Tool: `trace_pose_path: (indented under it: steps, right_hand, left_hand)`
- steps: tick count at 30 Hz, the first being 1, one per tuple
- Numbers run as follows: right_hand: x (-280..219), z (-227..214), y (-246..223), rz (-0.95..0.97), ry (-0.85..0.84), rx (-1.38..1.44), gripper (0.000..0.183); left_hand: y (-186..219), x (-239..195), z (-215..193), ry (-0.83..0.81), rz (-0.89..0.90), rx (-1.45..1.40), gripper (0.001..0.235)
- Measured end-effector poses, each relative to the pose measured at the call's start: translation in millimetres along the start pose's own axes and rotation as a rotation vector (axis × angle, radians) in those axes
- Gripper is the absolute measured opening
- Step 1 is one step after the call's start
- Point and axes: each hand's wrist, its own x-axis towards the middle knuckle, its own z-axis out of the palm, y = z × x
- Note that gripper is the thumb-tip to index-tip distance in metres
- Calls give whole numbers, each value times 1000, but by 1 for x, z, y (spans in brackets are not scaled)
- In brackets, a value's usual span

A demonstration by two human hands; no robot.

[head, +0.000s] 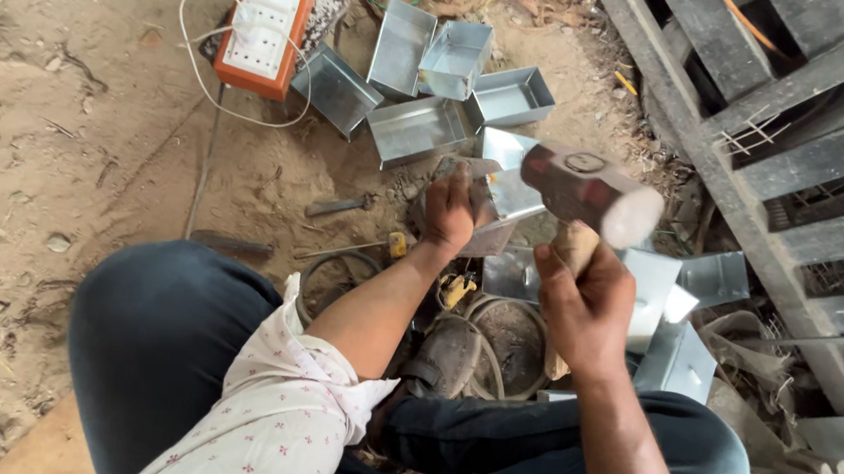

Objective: The person sits on the ground and uses a hammer to repeatedly strike a small rectangular metal box placed on a metal anvil. The person adjusts the box's position and orientation between strikes to flatten or shape it.

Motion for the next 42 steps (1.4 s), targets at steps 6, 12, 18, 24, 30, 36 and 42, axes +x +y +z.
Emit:
trace_pose_path:
  steps: [6, 12, 18, 24, 30, 36, 42]
  right_hand:
    - [10, 15, 6, 98, -26, -447, 19]
    - [3, 11, -10, 19, 37, -72, 26]
    - [12, 21, -9, 51, -5, -267, 20]
    - [12, 12, -2, 213, 0, -139, 20]
    - [12, 19, 5, 32, 32, -87, 21]
    - [12, 20, 4, 183, -33, -201, 21]
    - [1, 6, 3, 202, -20, -34, 21]
  left_hand:
    - [-3, 2, 1, -13, -9, 23, 62]
    - [-6, 0, 1, -5, 12, 69, 58]
    - [-2, 0, 5, 4, 9, 14, 59]
    - [7, -2, -2, 0, 47, 46, 57]
    - [7, 2, -2, -40, -30, -63, 61]
    - [6, 1, -2, -3, 72, 39, 55]
    - [-7, -3, 2, -13, 11, 47, 57]
